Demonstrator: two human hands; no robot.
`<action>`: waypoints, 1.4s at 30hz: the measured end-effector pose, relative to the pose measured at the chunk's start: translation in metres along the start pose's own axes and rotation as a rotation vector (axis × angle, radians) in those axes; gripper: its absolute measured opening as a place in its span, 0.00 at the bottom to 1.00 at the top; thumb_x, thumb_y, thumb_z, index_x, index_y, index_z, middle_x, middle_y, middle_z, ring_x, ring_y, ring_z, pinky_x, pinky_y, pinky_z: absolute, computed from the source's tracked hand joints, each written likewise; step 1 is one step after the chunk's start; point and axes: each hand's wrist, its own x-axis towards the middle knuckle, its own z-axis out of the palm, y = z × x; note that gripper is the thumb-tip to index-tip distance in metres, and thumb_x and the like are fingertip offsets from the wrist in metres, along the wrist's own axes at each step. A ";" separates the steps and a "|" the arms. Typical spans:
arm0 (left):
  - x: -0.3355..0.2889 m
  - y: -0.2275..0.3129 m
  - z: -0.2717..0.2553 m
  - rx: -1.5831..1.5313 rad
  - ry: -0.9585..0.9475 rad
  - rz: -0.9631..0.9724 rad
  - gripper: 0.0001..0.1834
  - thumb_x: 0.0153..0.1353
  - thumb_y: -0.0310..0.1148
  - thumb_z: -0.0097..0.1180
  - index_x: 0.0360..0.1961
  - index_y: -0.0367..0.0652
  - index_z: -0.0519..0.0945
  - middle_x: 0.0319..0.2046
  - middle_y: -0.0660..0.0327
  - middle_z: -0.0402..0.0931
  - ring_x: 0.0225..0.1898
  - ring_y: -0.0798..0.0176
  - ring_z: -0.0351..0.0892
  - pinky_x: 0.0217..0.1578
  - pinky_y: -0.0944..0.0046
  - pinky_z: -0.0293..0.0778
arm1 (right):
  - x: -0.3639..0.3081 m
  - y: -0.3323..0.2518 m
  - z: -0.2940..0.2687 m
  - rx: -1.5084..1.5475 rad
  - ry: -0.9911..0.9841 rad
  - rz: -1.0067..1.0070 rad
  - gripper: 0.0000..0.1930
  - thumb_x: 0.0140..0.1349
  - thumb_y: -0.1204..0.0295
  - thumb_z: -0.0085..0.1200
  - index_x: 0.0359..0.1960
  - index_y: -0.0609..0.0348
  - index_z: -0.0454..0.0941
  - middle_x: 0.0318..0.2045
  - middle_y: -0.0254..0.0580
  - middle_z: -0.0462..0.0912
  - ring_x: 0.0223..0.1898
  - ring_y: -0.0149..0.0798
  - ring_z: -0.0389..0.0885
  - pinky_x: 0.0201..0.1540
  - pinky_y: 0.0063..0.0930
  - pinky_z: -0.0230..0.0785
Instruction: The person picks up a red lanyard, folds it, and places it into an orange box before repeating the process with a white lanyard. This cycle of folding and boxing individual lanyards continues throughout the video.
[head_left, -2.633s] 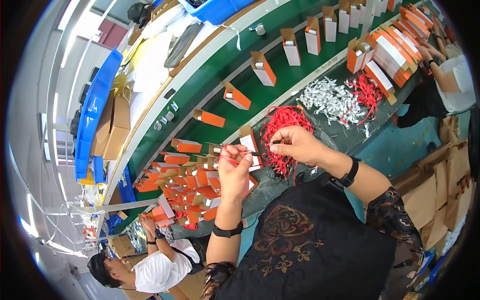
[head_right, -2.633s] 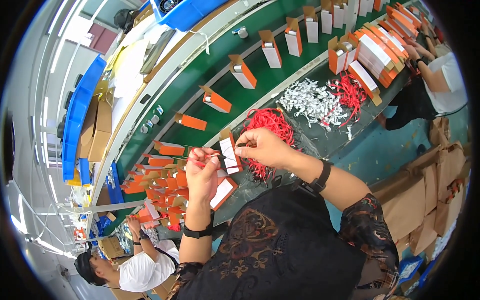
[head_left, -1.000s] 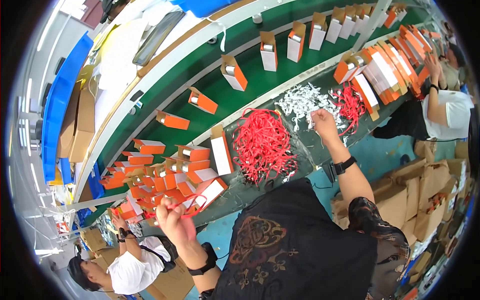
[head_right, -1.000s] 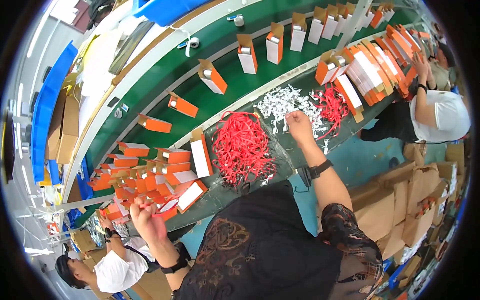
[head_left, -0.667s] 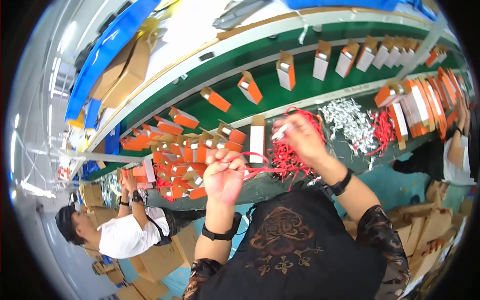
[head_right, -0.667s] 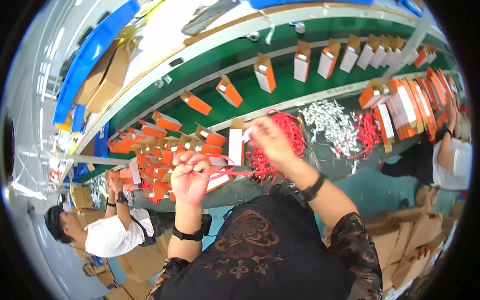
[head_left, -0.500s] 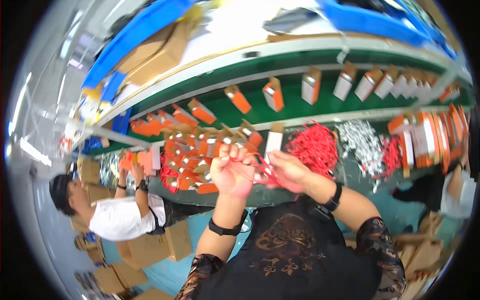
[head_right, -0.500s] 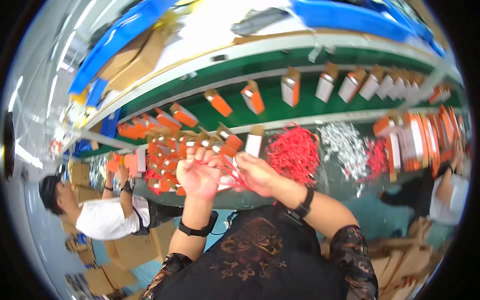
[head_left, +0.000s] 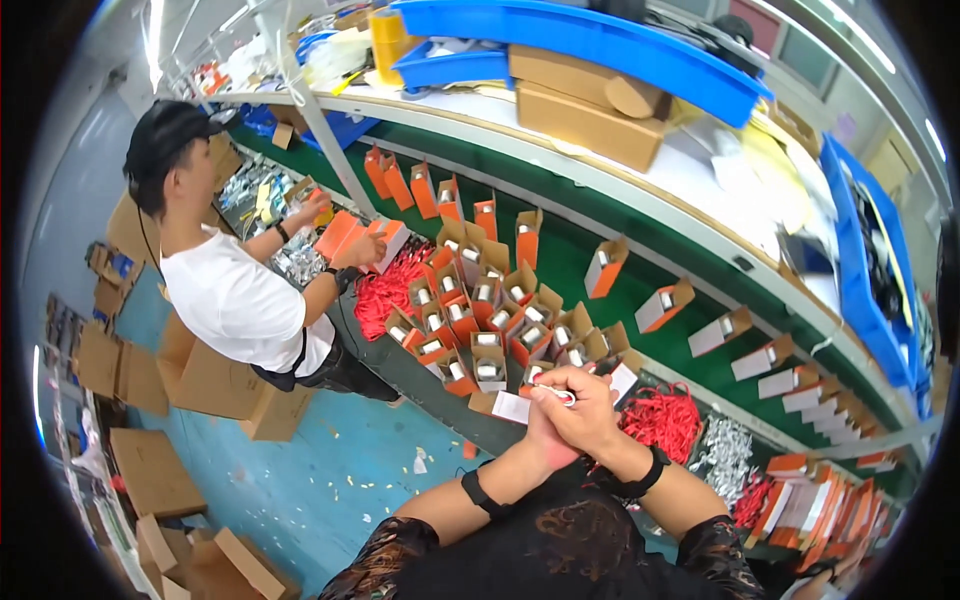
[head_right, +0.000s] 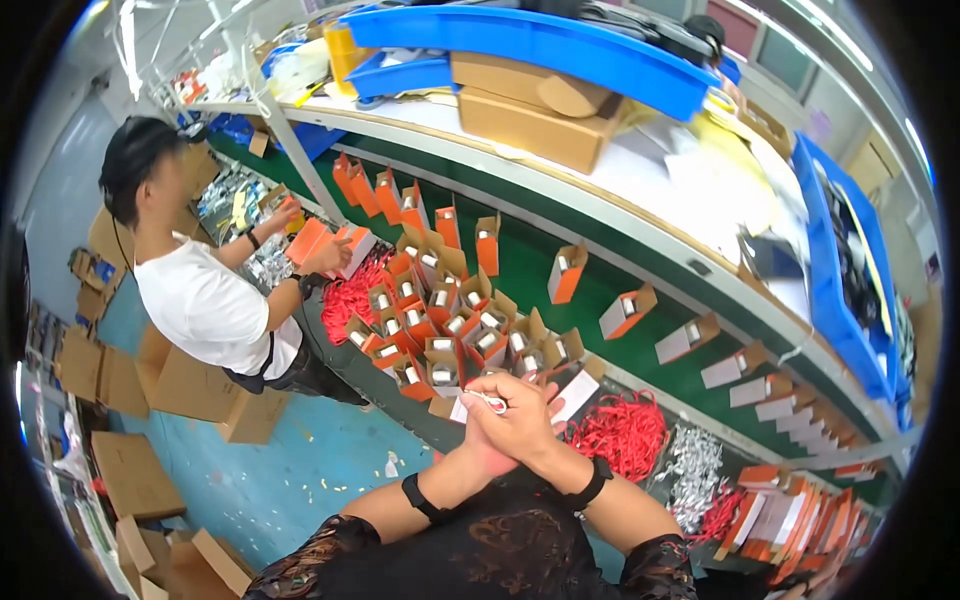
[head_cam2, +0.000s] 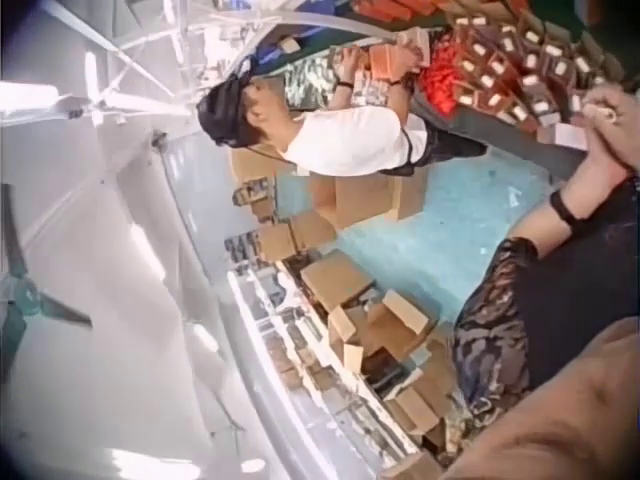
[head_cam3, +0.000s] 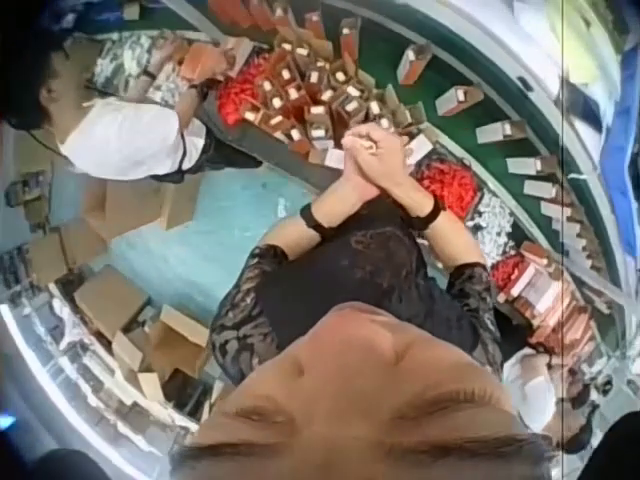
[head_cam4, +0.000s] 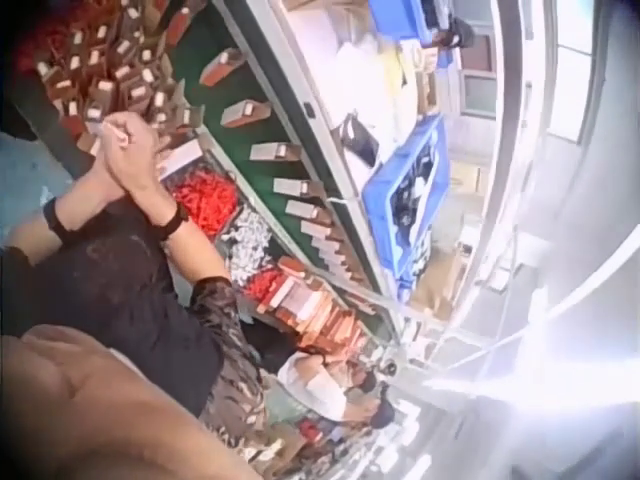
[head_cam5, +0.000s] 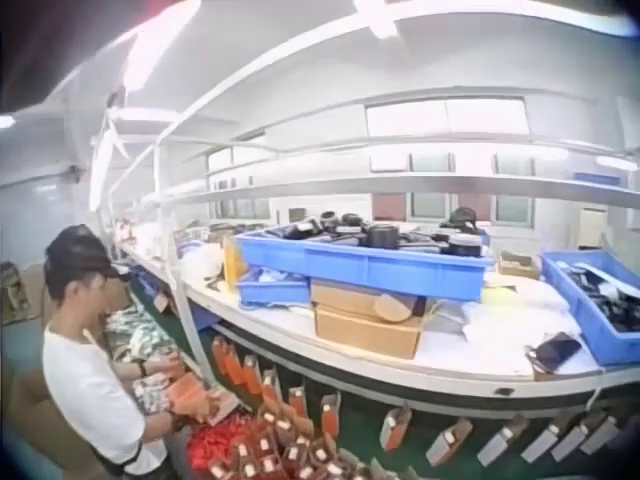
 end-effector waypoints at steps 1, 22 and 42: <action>0.005 0.006 0.002 -0.010 -0.013 0.011 0.23 0.70 0.50 0.43 0.53 0.43 0.72 0.47 0.58 0.76 0.53 0.58 0.75 0.55 0.52 0.70 | 0.004 0.006 0.006 0.137 0.006 0.073 0.09 0.58 0.72 0.61 0.37 0.63 0.81 0.32 0.43 0.84 0.34 0.35 0.83 0.38 0.26 0.73; 0.123 0.228 0.019 0.578 0.823 0.328 0.21 0.68 0.59 0.46 0.36 0.52 0.73 0.22 0.71 0.68 0.21 0.71 0.69 0.20 0.68 0.68 | 0.170 0.011 0.050 -0.562 -0.178 -0.151 0.28 0.61 0.70 0.55 0.64 0.56 0.66 0.65 0.65 0.58 0.63 0.63 0.64 0.63 0.45 0.60; 0.300 0.525 -0.101 1.010 0.450 0.822 0.40 0.70 0.63 0.26 0.73 0.48 0.48 0.67 0.53 0.62 0.67 0.55 0.61 0.65 0.55 0.57 | 0.033 0.061 -0.108 -1.009 -0.002 0.144 0.15 0.53 0.73 0.62 0.44 0.57 0.78 0.33 0.46 0.81 0.33 0.51 0.79 0.36 0.43 0.70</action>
